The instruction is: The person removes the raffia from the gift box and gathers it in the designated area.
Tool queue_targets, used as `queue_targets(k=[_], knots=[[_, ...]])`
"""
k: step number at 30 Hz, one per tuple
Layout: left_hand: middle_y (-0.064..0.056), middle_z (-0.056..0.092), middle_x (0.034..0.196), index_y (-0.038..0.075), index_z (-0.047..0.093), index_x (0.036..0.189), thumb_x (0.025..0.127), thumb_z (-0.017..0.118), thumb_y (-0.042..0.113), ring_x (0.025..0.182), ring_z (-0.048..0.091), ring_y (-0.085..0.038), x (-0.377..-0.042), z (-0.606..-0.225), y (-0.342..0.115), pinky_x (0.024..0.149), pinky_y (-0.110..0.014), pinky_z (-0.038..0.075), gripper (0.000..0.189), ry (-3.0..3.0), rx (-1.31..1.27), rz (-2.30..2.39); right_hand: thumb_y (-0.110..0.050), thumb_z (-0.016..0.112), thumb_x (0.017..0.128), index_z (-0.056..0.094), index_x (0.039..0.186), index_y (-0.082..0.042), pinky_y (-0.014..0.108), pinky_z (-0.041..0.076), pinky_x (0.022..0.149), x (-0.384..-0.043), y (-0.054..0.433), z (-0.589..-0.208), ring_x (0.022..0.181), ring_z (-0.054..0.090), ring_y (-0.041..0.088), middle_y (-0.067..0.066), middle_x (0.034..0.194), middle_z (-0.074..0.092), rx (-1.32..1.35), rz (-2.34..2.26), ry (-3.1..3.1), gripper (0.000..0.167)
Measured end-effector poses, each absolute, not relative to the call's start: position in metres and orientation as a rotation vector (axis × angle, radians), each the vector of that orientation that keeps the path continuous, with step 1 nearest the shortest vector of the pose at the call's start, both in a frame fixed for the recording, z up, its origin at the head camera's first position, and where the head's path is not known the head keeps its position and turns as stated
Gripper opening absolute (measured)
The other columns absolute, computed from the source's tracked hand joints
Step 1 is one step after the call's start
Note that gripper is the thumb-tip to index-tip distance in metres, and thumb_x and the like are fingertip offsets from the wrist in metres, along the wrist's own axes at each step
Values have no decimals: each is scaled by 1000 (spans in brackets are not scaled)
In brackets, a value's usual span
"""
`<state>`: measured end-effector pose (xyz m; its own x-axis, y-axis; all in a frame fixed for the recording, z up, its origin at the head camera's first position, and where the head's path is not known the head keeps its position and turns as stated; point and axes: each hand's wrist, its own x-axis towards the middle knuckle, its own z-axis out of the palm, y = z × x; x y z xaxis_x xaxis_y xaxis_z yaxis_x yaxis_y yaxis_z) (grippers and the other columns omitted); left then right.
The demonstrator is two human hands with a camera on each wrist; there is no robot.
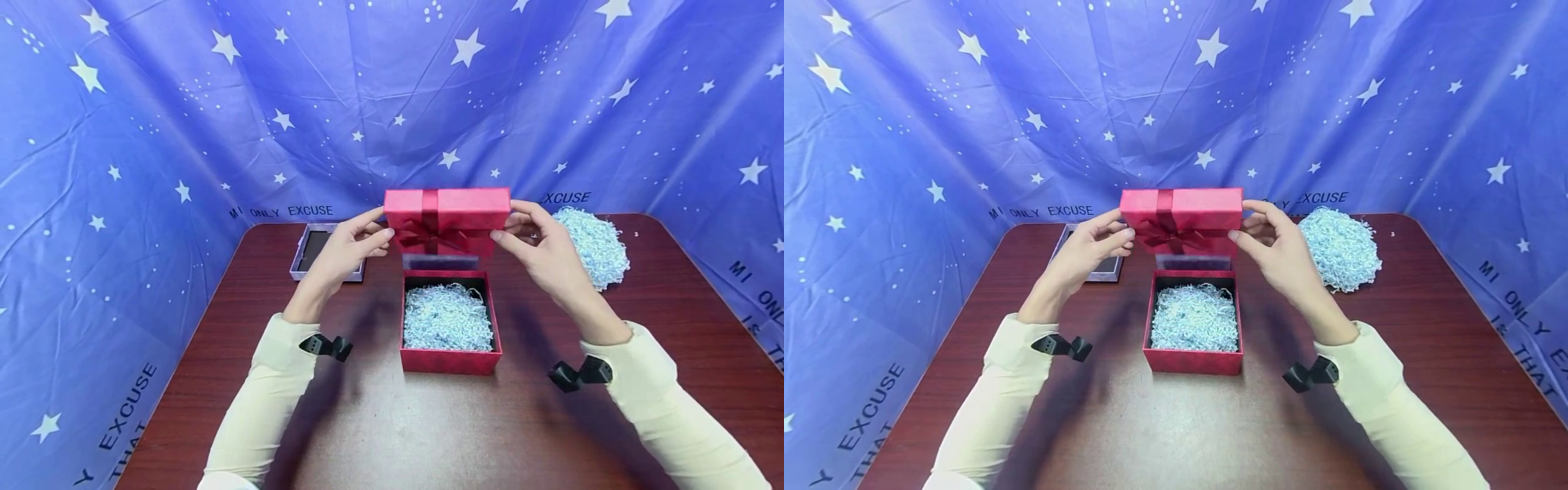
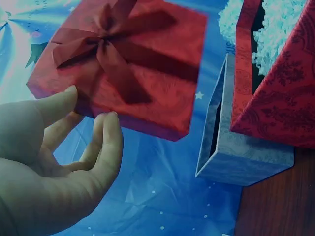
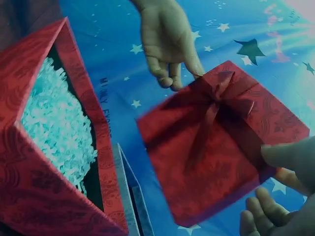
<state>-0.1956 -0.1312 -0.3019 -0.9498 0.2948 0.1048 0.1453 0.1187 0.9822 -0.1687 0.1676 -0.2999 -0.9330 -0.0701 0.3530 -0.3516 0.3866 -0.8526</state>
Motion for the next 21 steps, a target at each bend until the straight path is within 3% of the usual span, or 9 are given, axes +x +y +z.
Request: queue_targets(k=[5, 10, 15, 21], knots=[[-23, 62, 112, 16, 41, 146, 98, 52, 9, 94, 66, -20, -196, -302, -134, 91, -32, 54, 50, 2138, 440, 2041, -9, 65, 90, 51, 136, -15, 14, 52, 69, -171, 161, -304, 74, 64, 0, -12, 84, 65, 437, 1627, -2301, 49], [-16, 51, 134, 20, 49, 141, 102, 46, 18, 109, 60, -24, -198, -302, -141, 99, -35, 50, 39, 2023, 356, 2126, -3, 59, 93, 48, 139, -14, 18, 55, 77, -171, 157, -309, 91, 66, 5, -1, 104, 67, 513, 1856, -2235, 48], [-11, 56, 123, 20, 55, 136, 97, 56, 21, 101, 64, -19, -201, -303, -149, 92, -33, 53, 39, 1923, 261, 2239, -11, 55, 97, 46, 136, -8, 23, 57, 80, -171, 150, -310, 93, 67, 10, 11, 112, 66, 465, 2094, -2147, 41], [-8, 57, 112, 20, 37, 146, 95, 57, 6, 93, 62, -16, -203, -305, -159, 85, -31, 53, 56, 1780, 242, 2281, -21, 59, 96, 35, 142, -4, 23, 56, 82, -171, 141, -309, 92, 66, 13, 4, 106, 64, 334, 2283, -2154, 55]])
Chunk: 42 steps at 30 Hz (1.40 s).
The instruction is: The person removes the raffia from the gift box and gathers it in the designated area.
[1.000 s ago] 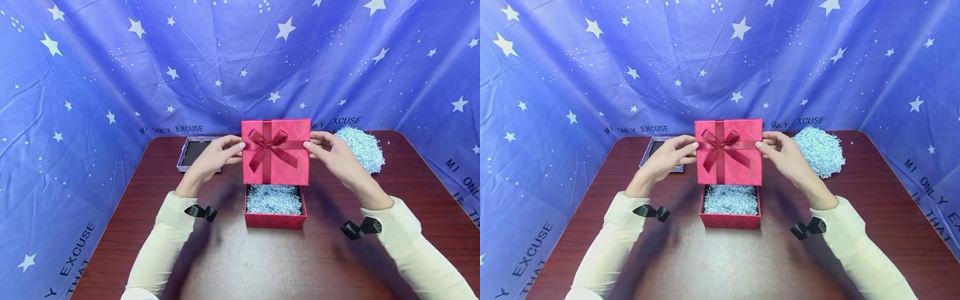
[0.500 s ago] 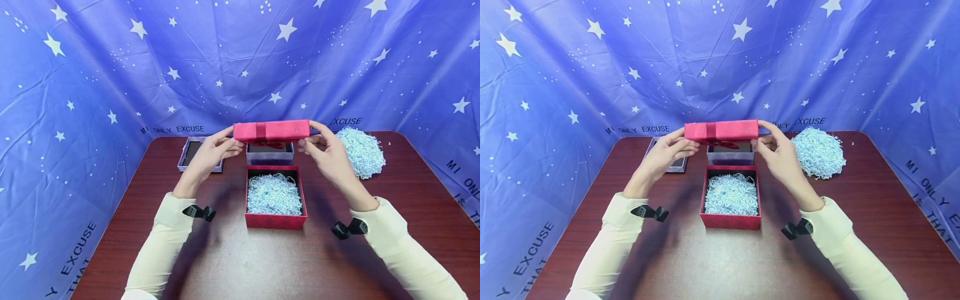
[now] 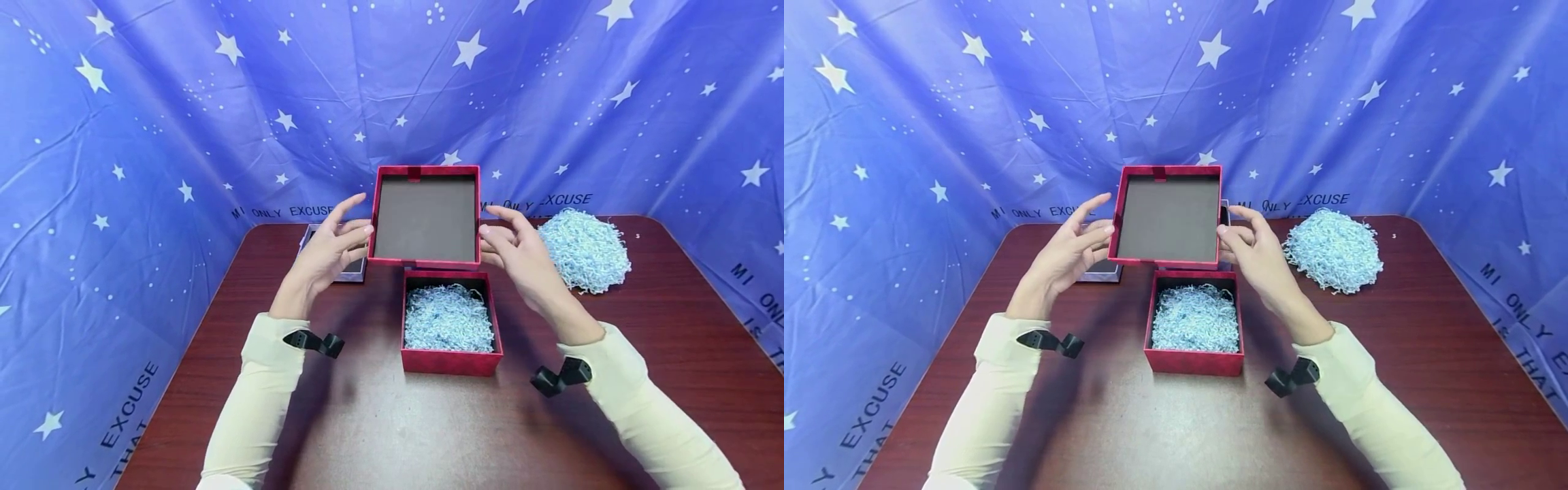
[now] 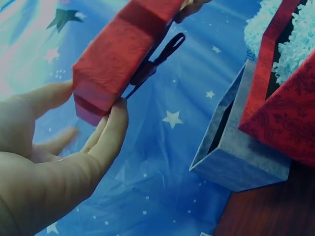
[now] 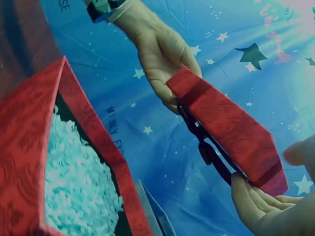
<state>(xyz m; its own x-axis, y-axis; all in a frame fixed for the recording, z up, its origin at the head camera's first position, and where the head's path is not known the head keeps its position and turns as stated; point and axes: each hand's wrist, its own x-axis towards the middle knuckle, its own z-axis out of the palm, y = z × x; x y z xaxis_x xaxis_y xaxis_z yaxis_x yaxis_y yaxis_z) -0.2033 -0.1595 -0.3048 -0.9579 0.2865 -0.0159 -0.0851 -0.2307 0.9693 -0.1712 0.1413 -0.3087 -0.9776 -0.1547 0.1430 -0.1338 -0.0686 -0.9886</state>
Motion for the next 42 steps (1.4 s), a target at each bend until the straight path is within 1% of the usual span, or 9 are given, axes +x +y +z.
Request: queue_targets(k=[2, 5, 10, 15, 18, 26, 32, 38, 42], knots=[[-7, 57, 113, 15, 34, 146, 95, 56, 6, 94, 62, -15, -204, -305, -163, 85, -31, 54, 56, 1773, 221, 2256, -21, 59, 96, 31, 146, -4, 22, 56, 84, -171, 140, -310, 93, 66, 12, 4, 107, 63, -326, -2216, 2123, 60], [-5, 60, 111, 4, 37, 143, 96, 54, 7, 89, 65, -14, -204, -307, -171, 82, -29, 56, 50, 1786, 207, 2208, -21, 59, 96, 31, 147, -5, 22, 55, 85, -171, 136, -314, 94, 65, 10, 3, 109, 62, -324, -2168, 2107, 61], [-4, 64, 107, -3, 39, 140, 96, 54, 7, 87, 66, -14, -200, -313, -191, 79, -27, 57, 47, 1814, 232, 2128, -16, 57, 96, 35, 146, -4, 26, 56, 85, -172, 119, -322, 93, 66, 9, 7, 112, 62, -323, -2162, 2057, 56], [-4, 63, 111, -3, 38, 140, 97, 54, 8, 88, 67, -15, -196, -320, -217, 79, -30, 58, 48, 1810, 236, 2094, -12, 56, 96, 36, 146, -5, 29, 56, 86, -170, 97, -329, 94, 64, 9, 21, 124, 56, -335, -2135, 2034, 54], [-4, 64, 112, -2, 37, 140, 97, 53, 8, 88, 68, -15, -193, -324, -232, 80, -31, 58, 47, 1822, 238, 2073, -10, 55, 96, 35, 146, -6, 32, 56, 88, -168, 84, -333, 98, 63, 9, 25, 128, 54, -341, -2126, 2010, 54], [-2, 63, 111, 1, 41, 134, 99, 48, 4, 88, 68, -14, -184, -336, -270, 82, -29, 57, 36, 1836, 282, 2034, -12, 59, 94, 31, 149, -10, 37, 54, 91, -160, 53, -344, 105, 63, 23, 22, 129, 53, -389, -2051, 2006, 61], [-2, 65, 113, 1, 42, 135, 99, 46, 3, 91, 69, -16, -178, -349, -293, 83, -30, 57, 36, 1797, 334, 2024, -10, 60, 93, 28, 151, -12, 37, 51, 96, -151, 34, -350, 109, 61, 21, 19, 133, 49, -388, -2005, 1977, 66], [-3, 66, 113, 3, 44, 135, 100, 42, 1, 93, 69, -17, -173, -361, -308, 84, -31, 57, 35, 1739, 363, 2048, -15, 61, 93, 26, 152, -21, 42, 43, 106, -143, 19, -352, 119, 57, 22, 13, 137, 47, -354, -1931, 2007, 69], [-3, 67, 113, 4, 46, 132, 101, 39, -1, 93, 69, -17, -169, -369, -318, 84, -31, 57, 33, 1717, 375, 2060, -13, 61, 93, 23, 153, -20, 45, 41, 107, -137, 9, -356, 120, 55, 24, 14, 138, 46, -373, -1917, 2014, 71]])
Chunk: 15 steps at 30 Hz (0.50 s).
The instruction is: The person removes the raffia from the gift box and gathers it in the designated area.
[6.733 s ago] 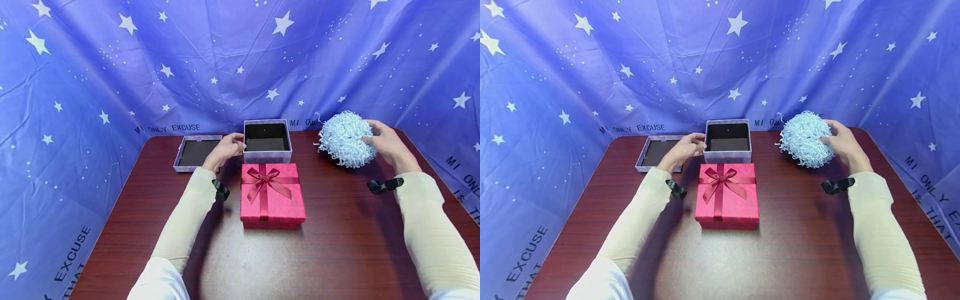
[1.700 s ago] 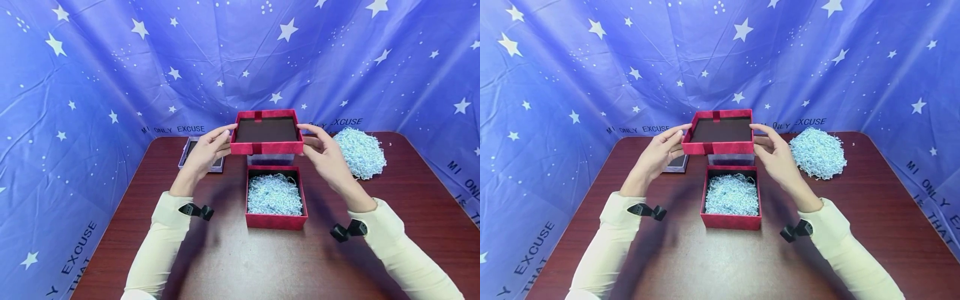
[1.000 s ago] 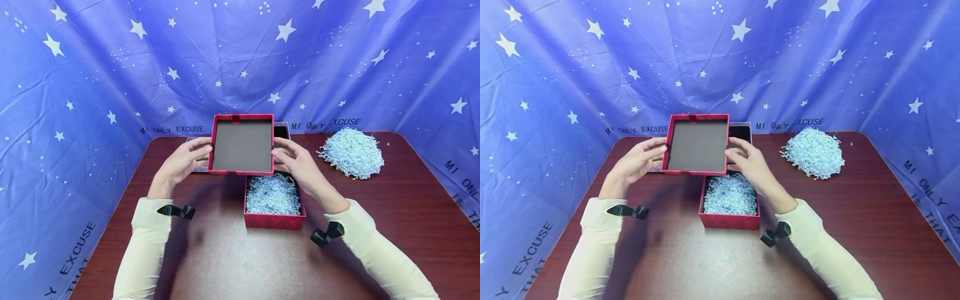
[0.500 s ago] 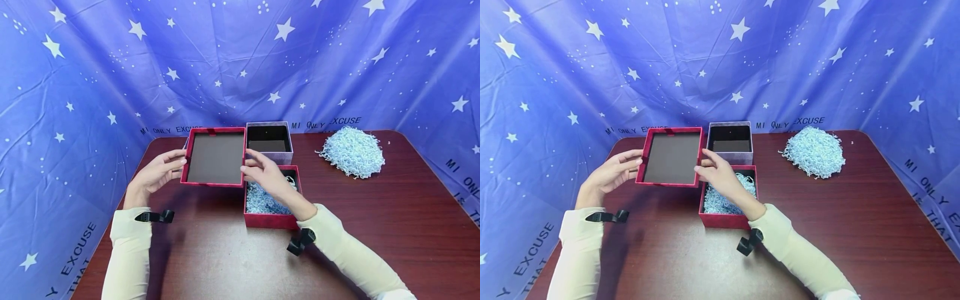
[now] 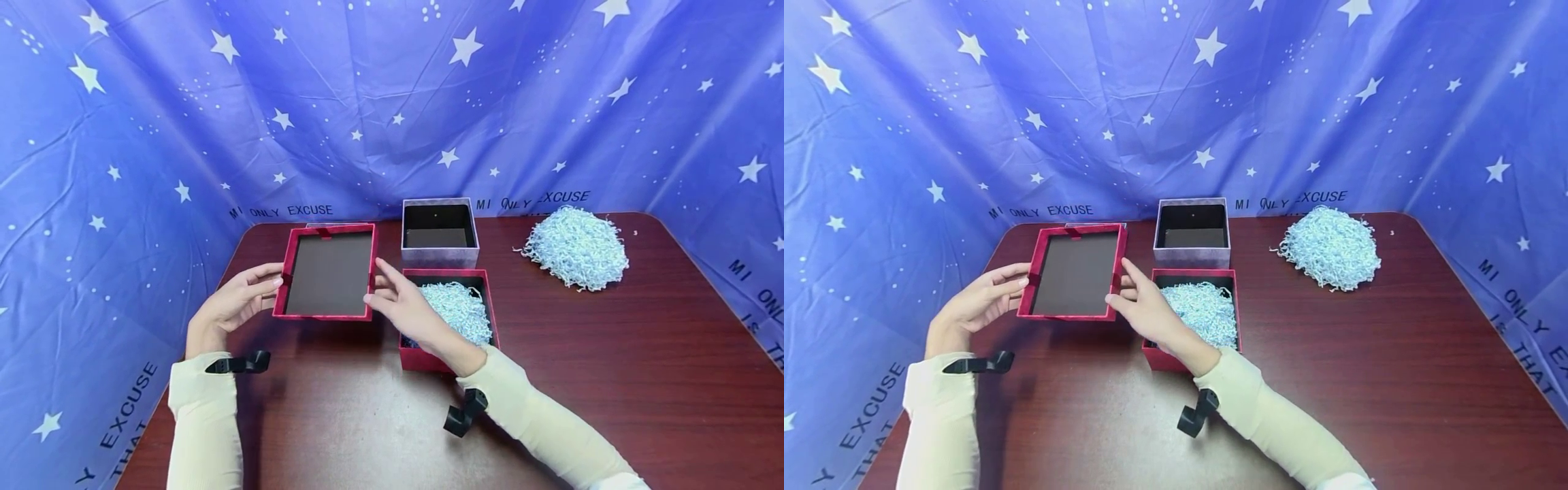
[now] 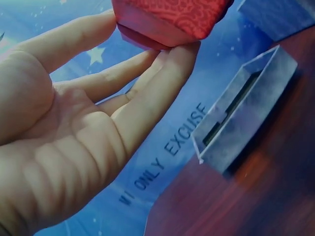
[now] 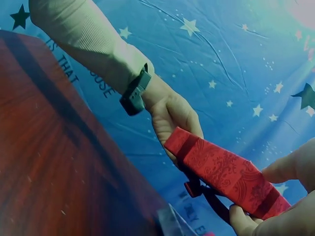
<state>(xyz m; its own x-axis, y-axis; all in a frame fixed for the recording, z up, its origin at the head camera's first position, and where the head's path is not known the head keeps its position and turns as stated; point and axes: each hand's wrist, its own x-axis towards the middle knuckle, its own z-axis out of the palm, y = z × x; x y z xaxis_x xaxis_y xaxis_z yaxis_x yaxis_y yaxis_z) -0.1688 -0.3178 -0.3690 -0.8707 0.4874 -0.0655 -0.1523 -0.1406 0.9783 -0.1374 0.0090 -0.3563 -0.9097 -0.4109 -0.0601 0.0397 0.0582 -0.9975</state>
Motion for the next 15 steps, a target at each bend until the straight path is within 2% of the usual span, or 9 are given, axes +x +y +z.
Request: queue_targets(k=[8, 15], knots=[[-2, 68, 113, 5, 48, 131, 100, 38, -3, 95, 70, -17, -157, -381, -339, 86, -32, 57, 33, 1759, 338, 2000, -13, 61, 92, 17, 154, -19, 41, 46, 102, -122, -13, -368, 122, 55, 25, 15, 139, 44, -399, -1880, 2038, 76], [0, 68, 112, 7, 49, 129, 99, 42, -1, 95, 69, -16, -150, -390, -353, 86, -33, 57, 32, 1841, 287, 1893, -11, 63, 90, 18, 154, -16, 37, 51, 96, -112, -29, -383, 120, 55, 28, 17, 138, 41, -393, -1887, 2026, 78]])
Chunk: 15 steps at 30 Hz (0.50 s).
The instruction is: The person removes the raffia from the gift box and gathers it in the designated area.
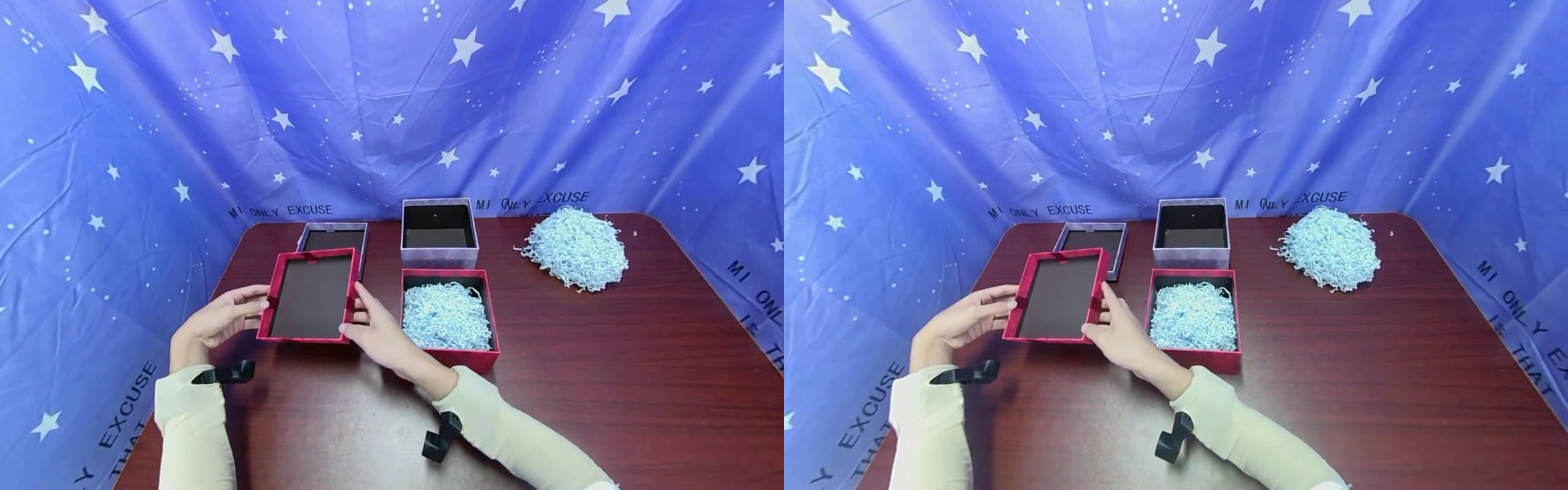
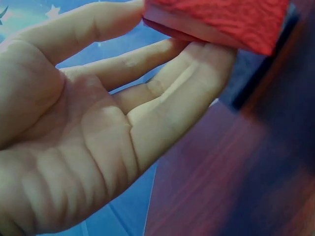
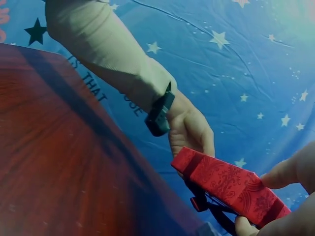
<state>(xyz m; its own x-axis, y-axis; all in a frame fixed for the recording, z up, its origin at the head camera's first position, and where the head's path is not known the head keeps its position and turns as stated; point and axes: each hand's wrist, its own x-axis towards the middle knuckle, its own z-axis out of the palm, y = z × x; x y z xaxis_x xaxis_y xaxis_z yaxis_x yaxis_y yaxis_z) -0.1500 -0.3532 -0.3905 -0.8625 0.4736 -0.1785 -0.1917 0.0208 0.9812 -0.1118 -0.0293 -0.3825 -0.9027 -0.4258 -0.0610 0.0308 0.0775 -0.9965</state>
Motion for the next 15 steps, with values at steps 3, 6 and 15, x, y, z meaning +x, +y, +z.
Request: queue_targets(k=[3, 6, 15], knots=[[0, 68, 110, 7, 49, 128, 99, 42, -1, 94, 69, -15, -148, -395, -357, 85, -33, 57, 31, 1850, 249, 1863, -9, 62, 90, 16, 154, -14, 35, 52, 94, -107, -36, -390, 117, 57, 29, 17, 137, 39, -389, -1888, 2010, 79], [1, 68, 108, 2, 45, 131, 99, 44, 1, 94, 69, -15, -145, -399, -357, 85, -33, 57, 32, 1883, 187, 1806, -6, 61, 90, 14, 154, -11, 34, 53, 92, -102, -41, -397, 115, 58, 30, 18, 136, 38, -388, -1896, 1986, 80], [3, 67, 104, -11, 32, 137, 98, 49, 11, 94, 67, -14, -147, -409, -356, 87, -35, 56, 49, 1967, 39, 1631, -8, 61, 90, 17, 153, -7, 44, 47, 100, -99, -46, -421, 119, 55, 32, 19, 138, 41, -315, -1855, 1995, 77]])
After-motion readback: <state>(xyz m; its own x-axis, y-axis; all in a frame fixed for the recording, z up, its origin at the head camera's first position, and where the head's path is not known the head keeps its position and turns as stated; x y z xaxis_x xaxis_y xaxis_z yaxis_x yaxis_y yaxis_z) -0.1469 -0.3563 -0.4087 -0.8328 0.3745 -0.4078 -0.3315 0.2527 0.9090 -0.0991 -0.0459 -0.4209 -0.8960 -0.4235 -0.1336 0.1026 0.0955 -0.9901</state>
